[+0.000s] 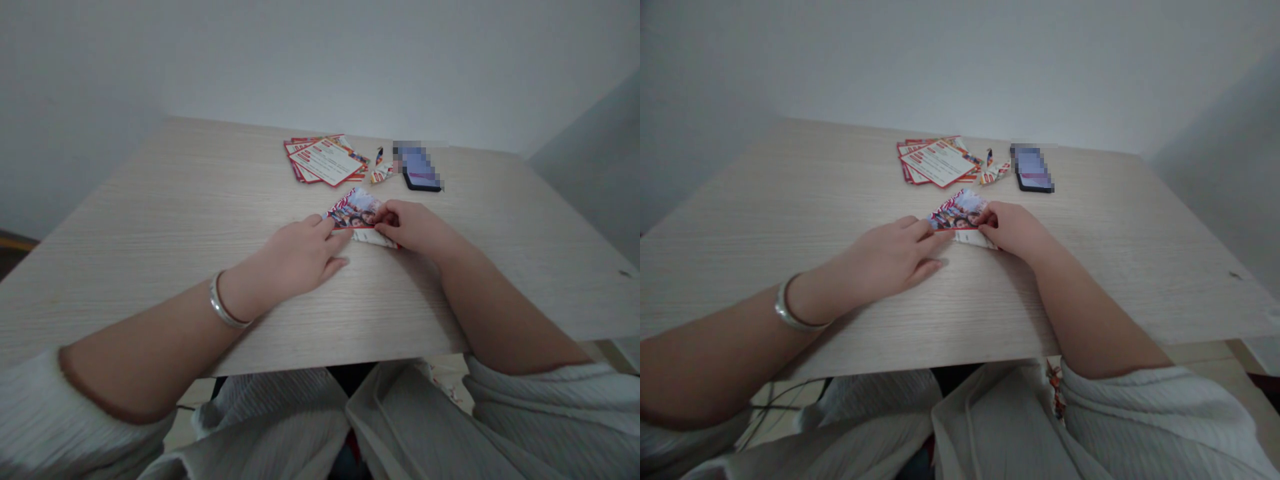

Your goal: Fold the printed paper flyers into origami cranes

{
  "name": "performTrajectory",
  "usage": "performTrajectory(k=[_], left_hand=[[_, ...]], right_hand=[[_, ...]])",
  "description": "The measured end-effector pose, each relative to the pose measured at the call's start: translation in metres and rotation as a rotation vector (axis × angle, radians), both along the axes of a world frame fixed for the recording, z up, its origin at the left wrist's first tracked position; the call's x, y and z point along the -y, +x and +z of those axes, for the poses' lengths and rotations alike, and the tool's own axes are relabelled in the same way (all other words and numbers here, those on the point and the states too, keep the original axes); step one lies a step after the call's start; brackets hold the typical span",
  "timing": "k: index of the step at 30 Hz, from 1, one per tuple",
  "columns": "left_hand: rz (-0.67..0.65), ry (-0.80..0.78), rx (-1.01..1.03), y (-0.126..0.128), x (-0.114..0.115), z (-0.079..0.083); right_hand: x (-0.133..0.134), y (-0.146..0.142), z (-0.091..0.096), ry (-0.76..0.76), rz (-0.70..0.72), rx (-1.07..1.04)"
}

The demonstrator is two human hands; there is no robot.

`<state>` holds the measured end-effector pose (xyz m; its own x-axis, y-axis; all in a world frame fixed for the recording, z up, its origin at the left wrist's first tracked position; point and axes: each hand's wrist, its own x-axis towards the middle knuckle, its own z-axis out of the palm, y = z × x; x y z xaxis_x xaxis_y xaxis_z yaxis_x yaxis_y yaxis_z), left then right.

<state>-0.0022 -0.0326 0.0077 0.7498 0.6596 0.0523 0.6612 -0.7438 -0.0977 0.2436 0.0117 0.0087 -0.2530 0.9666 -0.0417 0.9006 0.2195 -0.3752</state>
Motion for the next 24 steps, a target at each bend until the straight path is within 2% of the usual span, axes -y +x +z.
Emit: performTrajectory(k=[7, 14, 24], left_hand=[[-0.026, 0.022, -0.023, 0.0014, 0.0002, -0.0025], [-0.024, 0.013, -0.048, 0.0027, 0.0009, 0.0011], [-0.050, 0.012, -0.023, 0.0002, -0.0016, -0.0034]], right_hand=[[0.0019, -0.0027, 0.0102, -0.048, -0.049, 0.061], [0.0004, -0.0008, 0.0083, -0.047, -0.071, 0.082], [0.0000, 0.0010, 0.0113, -0.091, -0.110, 0.110]])
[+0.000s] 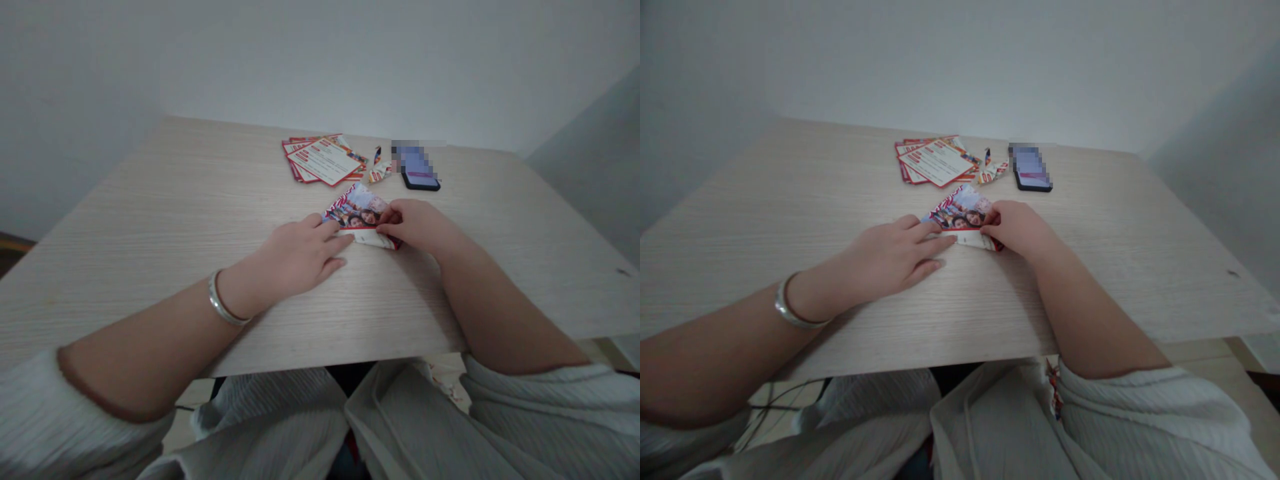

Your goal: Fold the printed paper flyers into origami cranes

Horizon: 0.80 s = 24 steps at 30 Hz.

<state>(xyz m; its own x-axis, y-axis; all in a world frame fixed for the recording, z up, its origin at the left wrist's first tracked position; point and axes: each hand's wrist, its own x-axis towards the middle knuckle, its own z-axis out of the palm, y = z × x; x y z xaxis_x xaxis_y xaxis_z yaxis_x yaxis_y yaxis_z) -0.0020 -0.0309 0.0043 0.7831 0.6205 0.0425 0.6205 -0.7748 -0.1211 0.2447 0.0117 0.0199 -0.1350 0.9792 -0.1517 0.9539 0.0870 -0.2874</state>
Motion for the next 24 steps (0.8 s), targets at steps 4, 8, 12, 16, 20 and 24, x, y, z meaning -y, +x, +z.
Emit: performTrajectory(k=[4, 8, 12, 16, 20, 24], left_hand=[[-0.007, 0.005, 0.001, 0.000, -0.001, -0.002], [-0.030, -0.001, 0.002, 0.000, -0.003, -0.002], [0.000, -0.001, 0.009, 0.000, -0.002, -0.003], [0.087, 0.028, 0.013, -0.001, -0.001, -0.003], [0.092, 0.025, 0.001, -0.002, -0.004, -0.003], [0.061, 0.042, 0.013, -0.001, -0.008, -0.006]], right_hand=[[0.000, 0.001, -0.001, -0.002, 0.002, -0.048], [-0.003, 0.006, -0.002, -0.027, -0.020, -0.039], [-0.006, 0.007, -0.010, 0.061, -0.034, -0.119], [-0.006, 0.005, -0.019, 0.132, 0.018, -0.282], [-0.004, 0.005, -0.014, 0.184, 0.162, -0.174], [-0.002, 0.005, -0.002, 0.167, 0.292, 0.061]])
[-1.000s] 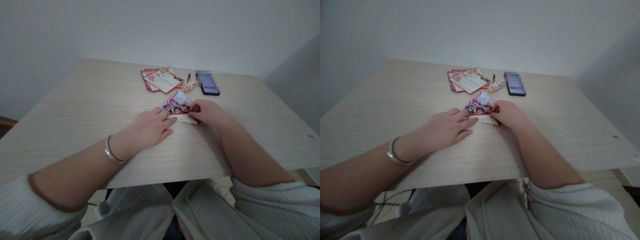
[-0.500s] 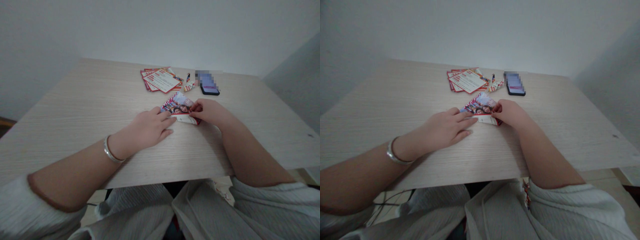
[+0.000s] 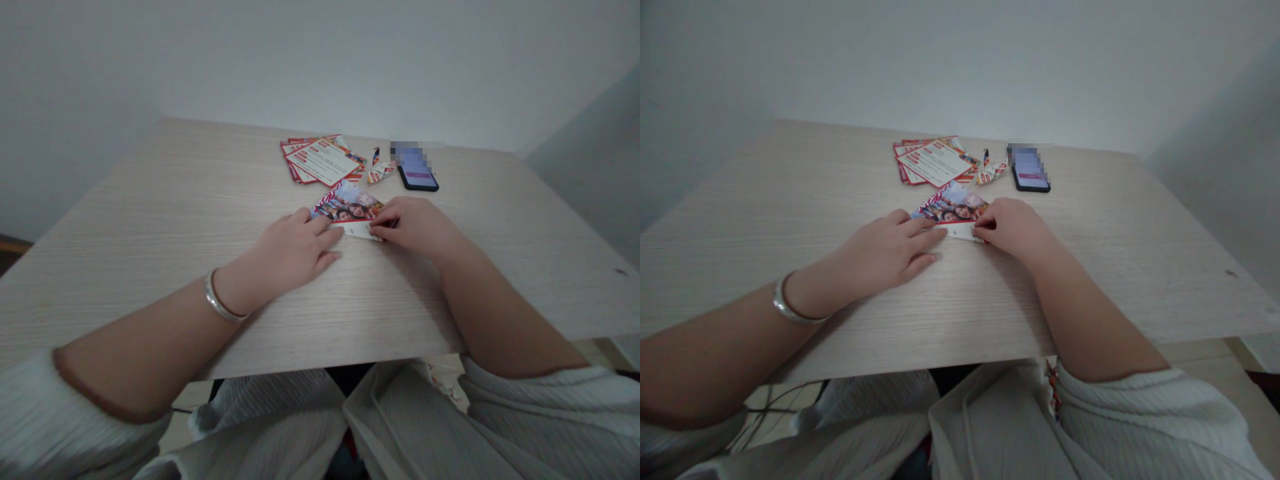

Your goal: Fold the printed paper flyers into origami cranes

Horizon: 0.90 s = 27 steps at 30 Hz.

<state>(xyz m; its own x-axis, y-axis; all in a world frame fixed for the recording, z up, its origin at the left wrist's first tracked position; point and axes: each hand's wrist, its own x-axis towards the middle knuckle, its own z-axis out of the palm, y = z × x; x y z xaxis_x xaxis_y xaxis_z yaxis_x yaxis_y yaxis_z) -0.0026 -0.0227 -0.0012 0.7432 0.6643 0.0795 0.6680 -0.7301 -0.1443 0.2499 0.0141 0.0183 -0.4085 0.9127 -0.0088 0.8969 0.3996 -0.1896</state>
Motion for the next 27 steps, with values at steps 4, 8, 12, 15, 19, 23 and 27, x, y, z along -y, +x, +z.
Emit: performTrajectory(k=[4, 8, 12, 15, 19, 23, 27], left_hand=[[-0.044, -0.002, 0.031, 0.001, -0.003, -0.003], [-0.095, -0.027, 0.111, 0.001, -0.006, -0.008], [-0.121, -0.032, 0.139, 0.000, -0.010, -0.014], [-0.126, -0.032, 0.152, -0.001, -0.013, -0.017], [-0.136, -0.022, 0.146, -0.001, -0.014, -0.019], [-0.127, -0.022, 0.117, 0.000, -0.013, -0.017], [-0.135, -0.001, 0.094, 0.001, -0.012, -0.013]], right_hand=[[0.000, 0.000, 0.005, -0.030, 0.032, 0.041], [0.001, 0.001, 0.005, -0.035, 0.019, 0.040], [0.003, 0.001, 0.001, 0.039, -0.004, 0.011], [0.003, 0.002, -0.003, 0.071, 0.034, 0.017], [0.002, 0.002, -0.004, 0.069, 0.025, 0.028], [0.002, 0.001, -0.001, 0.049, 0.008, 0.082], [0.002, 0.000, -0.001, 0.064, 0.006, 0.086]])
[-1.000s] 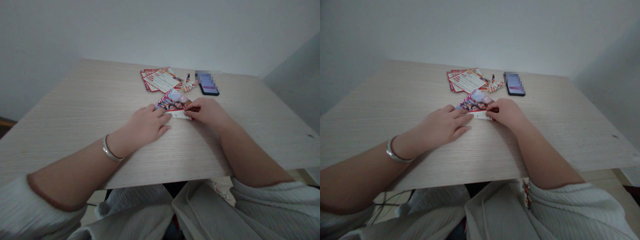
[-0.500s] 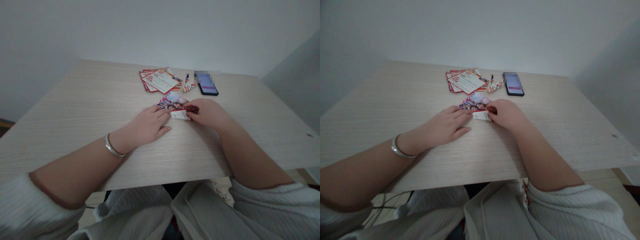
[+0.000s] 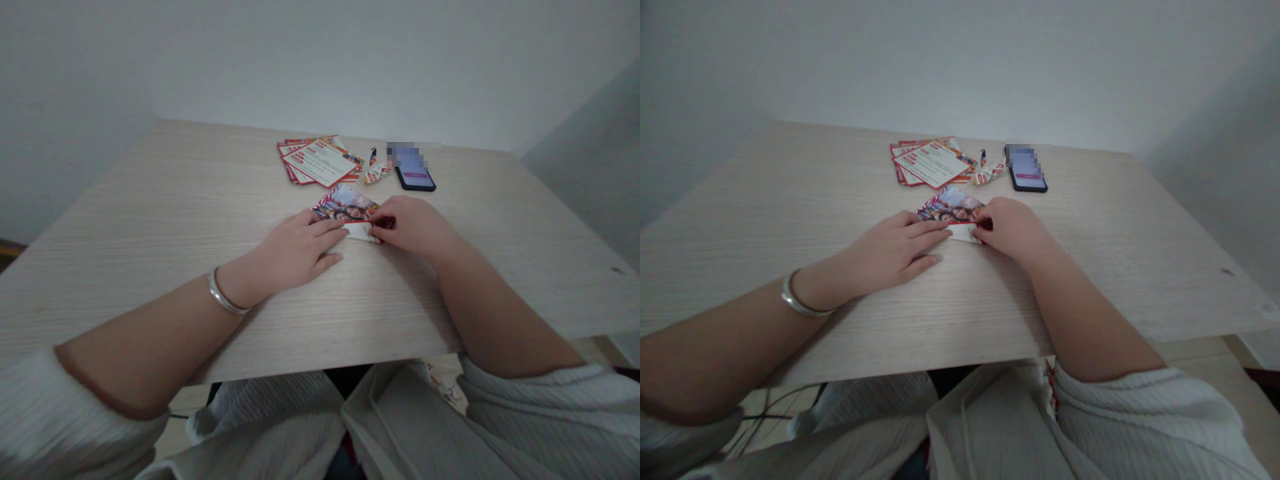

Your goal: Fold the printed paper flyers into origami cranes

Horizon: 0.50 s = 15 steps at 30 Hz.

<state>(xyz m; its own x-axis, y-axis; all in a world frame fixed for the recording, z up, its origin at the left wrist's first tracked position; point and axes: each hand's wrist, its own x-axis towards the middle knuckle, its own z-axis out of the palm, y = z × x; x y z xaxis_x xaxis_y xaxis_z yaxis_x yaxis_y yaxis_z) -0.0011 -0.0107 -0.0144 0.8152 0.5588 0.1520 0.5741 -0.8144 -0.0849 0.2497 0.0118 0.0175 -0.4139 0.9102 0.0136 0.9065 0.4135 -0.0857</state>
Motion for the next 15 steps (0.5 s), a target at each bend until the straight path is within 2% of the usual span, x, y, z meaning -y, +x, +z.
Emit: performTrajectory(k=[10, 15], left_hand=[[0.038, 0.023, -0.022, 0.0046, 0.0088, 0.0054], [0.080, -0.029, -0.026, 0.0056, 0.0102, 0.0056]], right_hand=[[0.0030, 0.0008, -0.0051, 0.028, 0.019, -0.053], [0.0071, -0.0063, -0.0050, 0.046, 0.165, -0.082]])
